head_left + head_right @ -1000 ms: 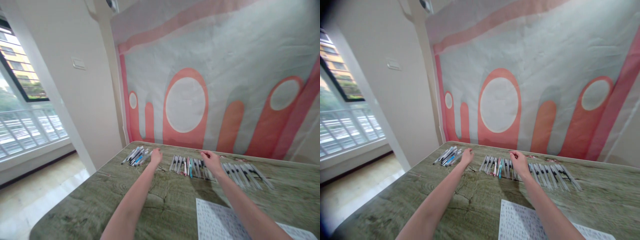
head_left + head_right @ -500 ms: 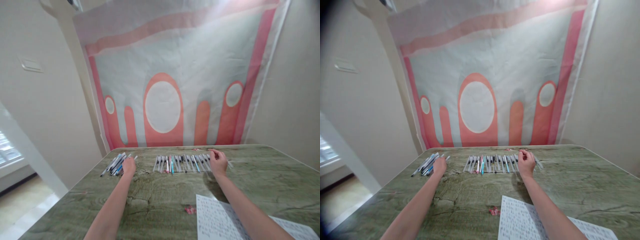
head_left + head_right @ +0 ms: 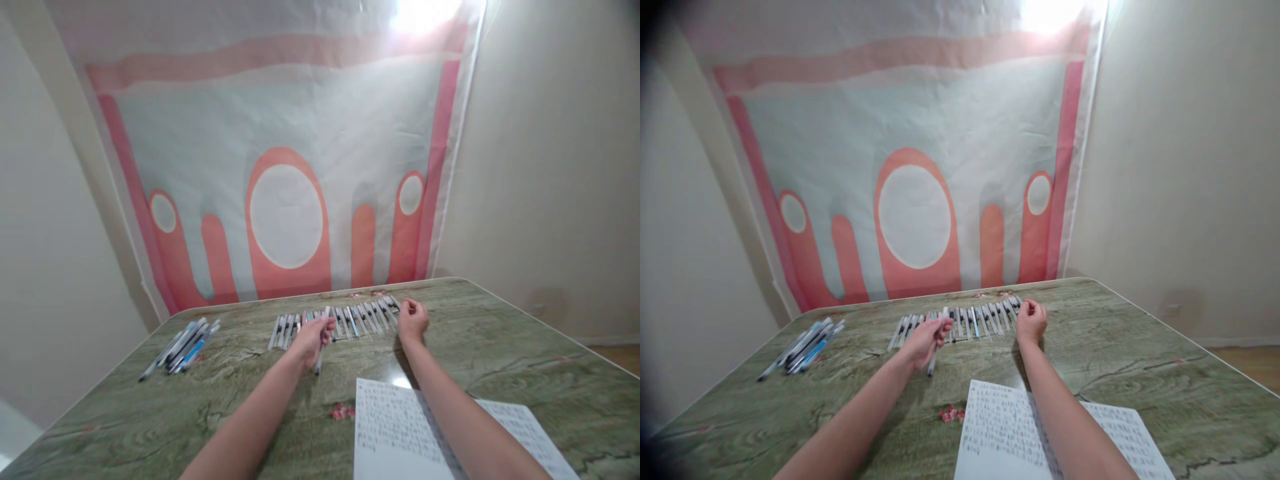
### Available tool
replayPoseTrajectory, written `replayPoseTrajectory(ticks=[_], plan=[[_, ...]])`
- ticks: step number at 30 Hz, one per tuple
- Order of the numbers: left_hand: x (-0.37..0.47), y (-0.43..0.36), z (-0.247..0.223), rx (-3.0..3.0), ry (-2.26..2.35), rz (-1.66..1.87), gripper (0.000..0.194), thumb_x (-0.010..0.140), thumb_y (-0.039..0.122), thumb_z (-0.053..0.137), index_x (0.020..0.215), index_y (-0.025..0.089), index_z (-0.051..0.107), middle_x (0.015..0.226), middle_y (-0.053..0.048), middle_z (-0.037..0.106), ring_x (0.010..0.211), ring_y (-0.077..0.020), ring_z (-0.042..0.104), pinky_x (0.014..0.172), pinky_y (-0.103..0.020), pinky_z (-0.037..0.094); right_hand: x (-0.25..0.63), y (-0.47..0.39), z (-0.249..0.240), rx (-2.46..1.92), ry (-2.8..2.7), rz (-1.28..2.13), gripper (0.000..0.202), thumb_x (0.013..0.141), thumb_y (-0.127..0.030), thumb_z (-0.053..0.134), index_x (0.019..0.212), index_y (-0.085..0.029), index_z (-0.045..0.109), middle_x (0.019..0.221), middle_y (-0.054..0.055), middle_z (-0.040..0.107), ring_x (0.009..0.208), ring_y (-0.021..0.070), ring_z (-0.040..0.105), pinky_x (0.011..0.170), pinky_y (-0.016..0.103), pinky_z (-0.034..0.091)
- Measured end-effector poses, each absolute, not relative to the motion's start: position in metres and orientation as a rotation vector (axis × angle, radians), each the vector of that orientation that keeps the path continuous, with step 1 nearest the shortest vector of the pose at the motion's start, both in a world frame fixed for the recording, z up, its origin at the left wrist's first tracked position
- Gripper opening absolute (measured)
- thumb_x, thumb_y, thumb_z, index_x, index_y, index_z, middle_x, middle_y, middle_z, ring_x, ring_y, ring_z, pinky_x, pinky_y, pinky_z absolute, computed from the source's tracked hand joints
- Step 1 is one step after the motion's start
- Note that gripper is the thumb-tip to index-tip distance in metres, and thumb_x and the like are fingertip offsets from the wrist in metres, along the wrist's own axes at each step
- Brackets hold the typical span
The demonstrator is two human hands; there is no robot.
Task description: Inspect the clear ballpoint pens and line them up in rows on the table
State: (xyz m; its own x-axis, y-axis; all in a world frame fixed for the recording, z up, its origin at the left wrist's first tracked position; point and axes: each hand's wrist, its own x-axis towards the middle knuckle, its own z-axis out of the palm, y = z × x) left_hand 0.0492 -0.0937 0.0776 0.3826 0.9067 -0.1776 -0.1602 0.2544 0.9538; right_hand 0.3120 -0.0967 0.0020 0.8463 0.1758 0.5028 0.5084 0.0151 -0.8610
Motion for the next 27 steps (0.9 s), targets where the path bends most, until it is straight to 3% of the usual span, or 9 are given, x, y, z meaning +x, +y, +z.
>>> replayPoseTrajectory(ticks=[5,9,14,17,21,27], plan=[[0.118,-0.138,0.056,0.601,0.708,0.528,0.016,0.080,0.022,0.043,0.078,0.008,0.050,0.061,-0.002,0.048,0.045,-0.0024,0.041,0.040,-0.012,0.027,0.311,-0.099,-0.005,-1.617,-0.367,-0.254,0.028,0.071,-0.027,0.037,0.080,-0.013,0.059,0.080,0.010,0.060,0.069,0.0176,0.052,0.066,0.025,0.039],[0.143,-0.164,0.031,0.480,0.704,0.523,0.016,0.082,0.024,0.040,0.076,0.011,0.048,0.059,-0.002,0.049,0.045,-0.0055,0.045,0.043,-0.016,0.034,0.317,-0.112,-0.013,-1.677,-0.217,-0.195,0.029,0.072,-0.030,0.033,0.084,-0.017,0.056,0.083,0.009,0.061,0.073,0.0193,0.053,0.066,0.026,0.038],[0.136,-0.177,0.020,0.518,0.621,0.599,0.015,0.080,0.026,0.044,0.079,0.011,0.049,0.062,-0.003,0.053,0.049,-0.0072,0.049,0.049,-0.019,0.038,0.325,-0.121,0.000,-1.629,-0.233,-0.074,0.035,0.073,-0.030,0.029,0.091,-0.012,0.053,0.092,0.014,0.058,0.082,0.0221,0.051,0.070,0.030,0.036],[0.130,-0.178,0.021,0.531,0.566,0.580,0.016,0.079,0.027,0.045,0.079,0.011,0.049,0.062,-0.003,0.053,0.049,-0.0072,0.049,0.049,-0.019,0.038,0.314,-0.123,0.015,-1.547,-0.395,0.071,0.033,0.072,-0.033,0.035,0.089,-0.012,0.054,0.082,0.011,0.058,0.071,0.0180,0.052,0.061,0.027,0.038],[0.128,-0.179,0.023,0.538,0.535,0.577,0.014,0.079,0.024,0.046,0.080,0.011,0.050,0.063,-0.003,0.052,0.049,-0.0067,0.048,0.049,-0.018,0.038,0.283,-0.146,0.028,-1.301,-0.932,0.662,0.038,0.072,-0.046,0.043,0.091,-0.016,0.054,0.061,0.000,0.052,0.044,0.0089,0.040,0.041,0.021,0.029],[0.131,-0.180,0.025,0.535,0.534,0.590,0.016,0.078,0.025,0.048,0.080,0.010,0.052,0.063,-0.003,0.050,0.049,-0.0054,0.046,0.049,-0.017,0.038,0.262,-0.191,0.019,-1.290,-1.201,0.869,0.035,0.071,-0.049,0.049,0.069,-0.015,0.055,0.055,-0.003,0.049,0.047,0.0076,0.042,0.045,0.019,0.032]])
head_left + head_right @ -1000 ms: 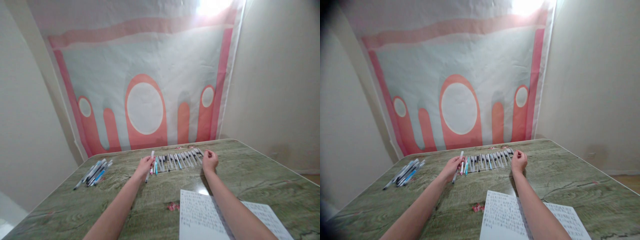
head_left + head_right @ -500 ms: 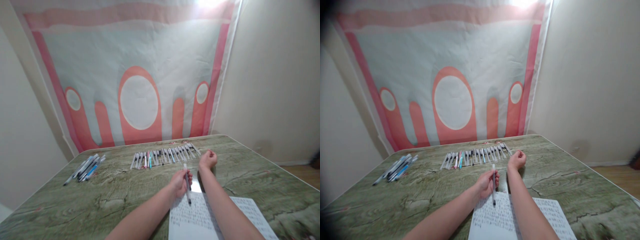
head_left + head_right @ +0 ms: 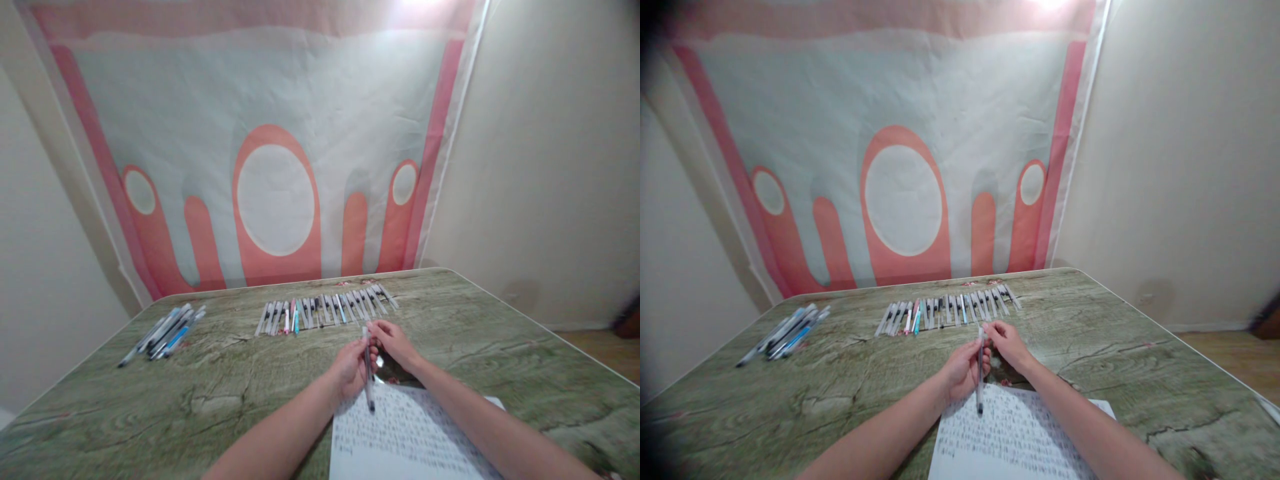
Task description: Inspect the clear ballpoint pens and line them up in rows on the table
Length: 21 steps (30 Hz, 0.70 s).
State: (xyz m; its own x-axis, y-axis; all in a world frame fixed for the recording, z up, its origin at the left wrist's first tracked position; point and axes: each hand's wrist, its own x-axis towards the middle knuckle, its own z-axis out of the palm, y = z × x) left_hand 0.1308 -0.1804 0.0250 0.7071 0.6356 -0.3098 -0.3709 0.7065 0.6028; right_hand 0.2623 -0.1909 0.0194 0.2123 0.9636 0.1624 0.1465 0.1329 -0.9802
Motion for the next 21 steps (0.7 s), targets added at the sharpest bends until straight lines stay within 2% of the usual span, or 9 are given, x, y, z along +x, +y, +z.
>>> replayPoseTrajectory(ticks=[5,12,17,21], plan=[[0.141,-0.176,0.032,0.567,0.718,0.583,0.017,0.079,0.025,0.045,0.073,0.010,0.049,0.058,-0.001,0.047,0.044,-0.0030,0.040,0.041,-0.014,0.031,0.266,-0.192,0.015,-1.313,-1.299,0.880,0.034,0.071,-0.047,0.051,0.065,-0.014,0.054,0.052,-0.003,0.050,0.048,0.0086,0.045,0.048,0.020,0.036],[0.156,-0.172,0.039,0.798,0.799,0.539,0.025,0.078,0.035,0.043,0.069,0.012,0.046,0.053,0.003,0.040,0.036,-0.0002,0.024,0.035,-0.013,0.009,0.266,-0.193,0.022,-1.307,-1.163,0.968,0.037,0.070,-0.050,0.049,0.062,-0.014,0.052,0.048,-0.004,0.046,0.042,0.0066,0.038,0.041,0.019,0.027],[0.159,-0.177,0.032,0.868,0.780,0.551,0.026,0.077,0.043,0.041,0.081,0.017,0.045,0.046,0.008,0.031,0.033,-0.0015,0.018,0.035,-0.014,0.007,0.266,-0.191,0.020,-1.334,-1.130,0.768,0.036,0.068,-0.047,0.051,0.053,-0.015,0.050,0.046,-0.004,0.042,0.045,0.0070,0.035,0.044,0.020,0.029],[0.161,-0.180,0.028,0.866,0.770,0.592,0.029,0.075,0.046,0.043,0.085,0.018,0.046,0.046,0.008,0.032,0.032,-0.0017,0.018,0.035,-0.015,0.008,0.266,-0.188,0.017,-1.334,-1.083,0.778,0.036,0.067,-0.049,0.051,0.054,-0.015,0.050,0.046,-0.004,0.041,0.043,0.0072,0.035,0.042,0.019,0.029]])
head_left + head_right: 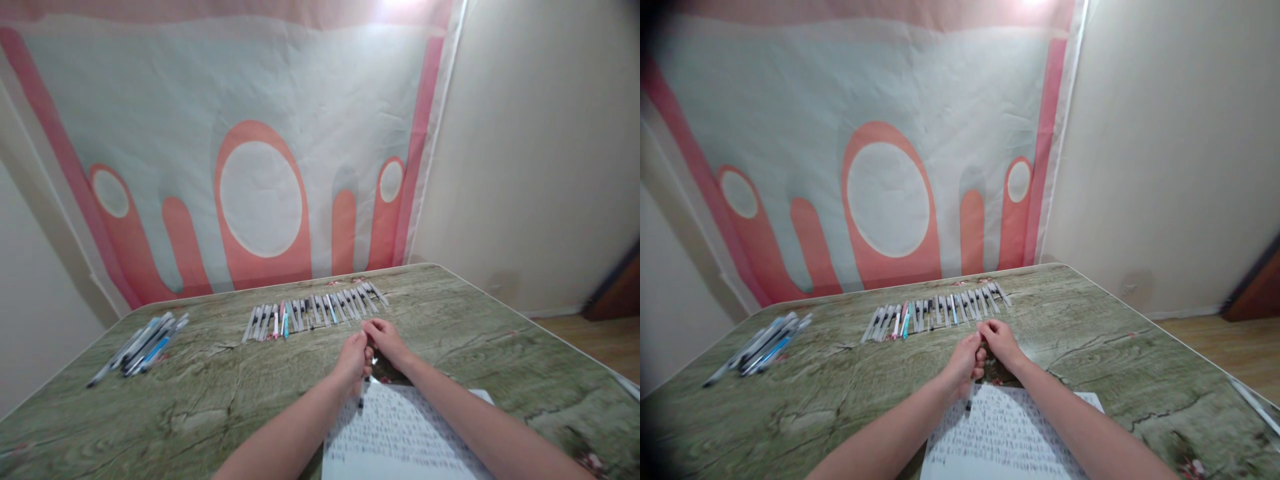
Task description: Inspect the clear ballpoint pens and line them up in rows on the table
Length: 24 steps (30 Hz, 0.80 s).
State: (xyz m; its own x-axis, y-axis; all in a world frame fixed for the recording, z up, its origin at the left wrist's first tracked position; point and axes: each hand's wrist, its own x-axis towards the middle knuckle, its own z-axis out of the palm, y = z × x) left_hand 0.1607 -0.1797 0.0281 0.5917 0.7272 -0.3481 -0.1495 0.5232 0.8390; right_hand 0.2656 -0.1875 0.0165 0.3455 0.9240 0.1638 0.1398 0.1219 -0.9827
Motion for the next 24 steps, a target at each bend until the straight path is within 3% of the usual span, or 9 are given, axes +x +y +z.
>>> replayPoseTrajectory(ticks=[4,10,15,18,24], plan=[[0.162,-0.177,0.030,0.807,0.743,0.642,0.028,0.077,0.040,0.044,0.080,0.012,0.051,0.049,0.004,0.039,0.035,-0.0014,0.025,0.035,-0.015,0.012,0.271,-0.183,0.016,-1.306,-0.995,0.853,0.037,0.068,-0.052,0.048,0.065,-0.015,0.054,0.051,-0.003,0.049,0.043,0.0077,0.041,0.040,0.019,0.032],[0.157,-0.167,0.028,0.659,0.699,0.684,0.017,0.078,0.015,0.042,0.092,0.009,0.050,0.067,-0.005,0.053,0.054,-0.0068,0.048,0.049,-0.017,0.035,0.317,-0.171,0.007,-1.461,-1.051,0.632,0.036,0.071,-0.047,0.047,0.082,-0.014,0.056,0.068,0.003,0.059,0.048,0.0104,0.049,0.041,0.022,0.037],[0.153,-0.166,0.023,0.688,0.645,0.696,0.017,0.078,0.018,0.045,0.093,0.012,0.049,0.068,-0.004,0.053,0.055,-0.0078,0.050,0.055,-0.020,0.038,0.367,-0.167,-0.006,-1.681,-1.220,0.322,0.032,0.070,-0.037,0.049,0.090,-0.013,0.058,0.075,0.007,0.062,0.065,0.0152,0.055,0.061,0.028,0.042],[0.153,-0.167,0.021,0.719,0.623,0.691,0.017,0.078,0.021,0.047,0.092,0.013,0.050,0.070,-0.004,0.054,0.057,-0.0081,0.050,0.057,-0.021,0.039,0.375,-0.167,-0.012,-1.768,-1.234,0.199,0.035,0.071,-0.032,0.050,0.100,-0.014,0.054,0.076,0.006,0.063,0.067,0.0160,0.056,0.065,0.029,0.042],[0.152,-0.168,0.019,0.756,0.601,0.680,0.019,0.077,0.024,0.048,0.093,0.014,0.050,0.071,-0.004,0.054,0.059,-0.0085,0.051,0.059,-0.021,0.039,0.370,-0.166,-0.015,-1.817,-1.356,0.067,0.026,0.074,-0.031,0.045,0.088,-0.016,0.061,0.081,0.007,0.064,0.073,0.0168,0.057,0.069,0.028,0.041]])
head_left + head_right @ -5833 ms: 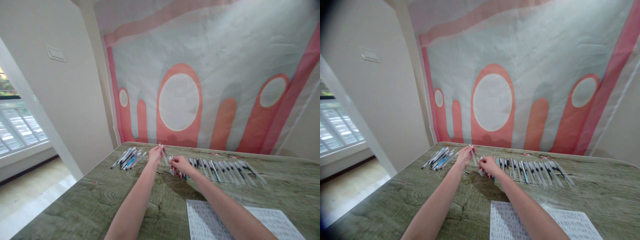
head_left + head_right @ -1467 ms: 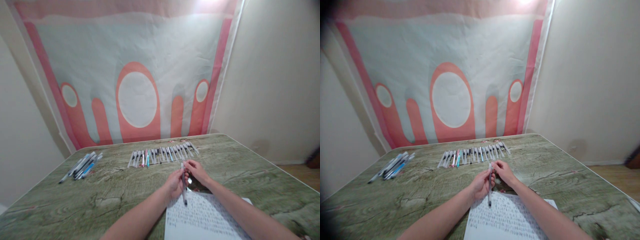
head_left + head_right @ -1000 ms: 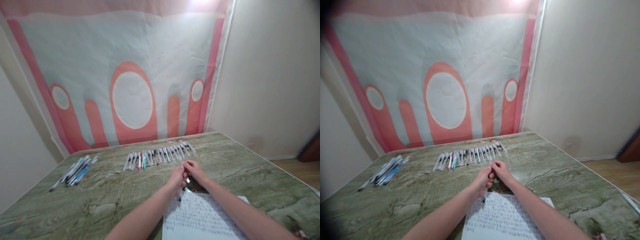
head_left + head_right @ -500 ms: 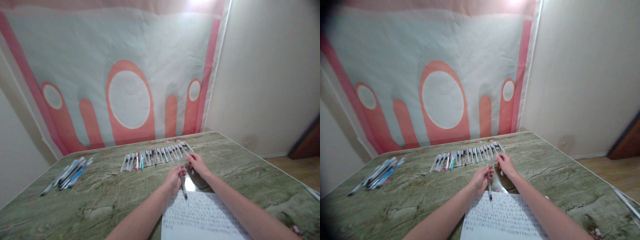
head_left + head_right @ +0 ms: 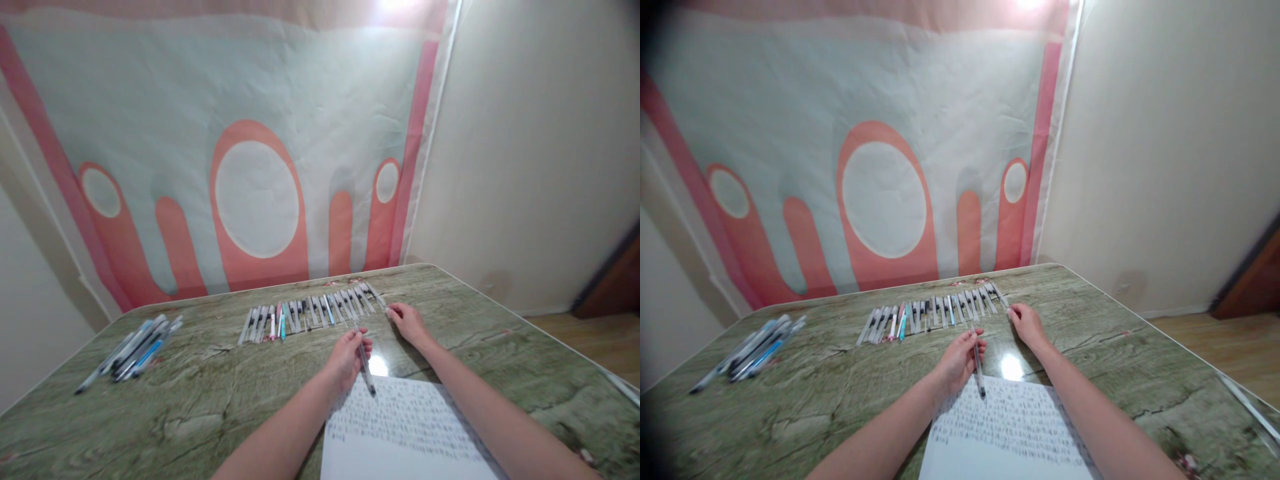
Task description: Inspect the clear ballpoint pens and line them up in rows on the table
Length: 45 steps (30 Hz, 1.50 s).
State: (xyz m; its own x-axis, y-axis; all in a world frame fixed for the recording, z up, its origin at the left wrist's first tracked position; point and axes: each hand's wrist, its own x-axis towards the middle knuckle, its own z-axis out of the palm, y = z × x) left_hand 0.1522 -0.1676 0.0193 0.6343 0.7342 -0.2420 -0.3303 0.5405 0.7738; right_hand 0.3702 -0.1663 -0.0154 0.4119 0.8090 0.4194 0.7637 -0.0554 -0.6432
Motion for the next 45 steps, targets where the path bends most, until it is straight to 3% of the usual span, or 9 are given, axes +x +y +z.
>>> replayPoseTrajectory(ticks=[16,24,30,36,40,45], plan=[[0.151,-0.168,0.021,0.770,0.595,0.680,0.018,0.078,0.022,0.047,0.094,0.013,0.050,0.070,-0.004,0.053,0.058,-0.0074,0.050,0.058,-0.020,0.039,0.373,-0.164,-0.015,-1.907,-1.376,-0.025,0.027,0.074,-0.026,0.044,0.088,-0.016,0.064,0.084,0.008,0.063,0.077,0.0173,0.056,0.073,0.028,0.039],[0.151,-0.169,0.022,0.747,0.604,0.670,0.018,0.077,0.025,0.050,0.092,0.014,0.051,0.069,-0.003,0.054,0.057,-0.0075,0.050,0.058,-0.020,0.039,0.371,-0.166,-0.017,-1.866,-1.370,-0.043,0.027,0.071,-0.032,0.050,0.088,-0.014,0.062,0.083,0.008,0.061,0.067,0.0148,0.054,0.069,0.027,0.041],[0.151,-0.168,0.021,0.747,0.598,0.671,0.019,0.077,0.024,0.049,0.093,0.014,0.051,0.070,-0.004,0.054,0.057,-0.0075,0.050,0.058,-0.020,0.039,0.371,-0.165,-0.019,-1.858,-1.383,-0.051,0.023,0.070,-0.024,0.049,0.087,-0.013,0.061,0.080,0.008,0.059,0.068,0.0148,0.054,0.068,0.027,0.042],[0.151,-0.169,0.020,0.758,0.593,0.670,0.020,0.077,0.024,0.050,0.093,0.013,0.052,0.071,-0.004,0.054,0.058,-0.0071,0.049,0.059,-0.020,0.039,0.365,-0.170,-0.006,-1.768,-1.305,-0.025,0.027,0.070,-0.032,0.051,0.086,-0.013,0.061,0.080,0.008,0.059,0.065,0.0152,0.051,0.067,0.029,0.041],[0.151,-0.169,0.020,0.770,0.579,0.657,0.020,0.076,0.023,0.050,0.092,0.012,0.053,0.070,-0.003,0.054,0.057,-0.0069,0.049,0.060,-0.020,0.038,0.343,-0.179,0.015,-1.575,-1.303,0.205,0.029,0.070,-0.040,0.051,0.079,-0.015,0.063,0.075,0.006,0.060,0.063,0.0145,0.050,0.063,0.027,0.040],[0.152,-0.169,0.020,0.809,0.545,0.641,0.019,0.074,0.024,0.053,0.086,0.010,0.056,0.070,-0.004,0.054,0.056,-0.0063,0.047,0.059,-0.020,0.037,0.308,-0.187,0.029,-1.354,-1.313,0.905,0.037,0.068,-0.047,0.053,0.080,-0.013,0.061,0.057,-0.001,0.054,0.049,0.0081,0.041,0.048,0.021,0.033]])
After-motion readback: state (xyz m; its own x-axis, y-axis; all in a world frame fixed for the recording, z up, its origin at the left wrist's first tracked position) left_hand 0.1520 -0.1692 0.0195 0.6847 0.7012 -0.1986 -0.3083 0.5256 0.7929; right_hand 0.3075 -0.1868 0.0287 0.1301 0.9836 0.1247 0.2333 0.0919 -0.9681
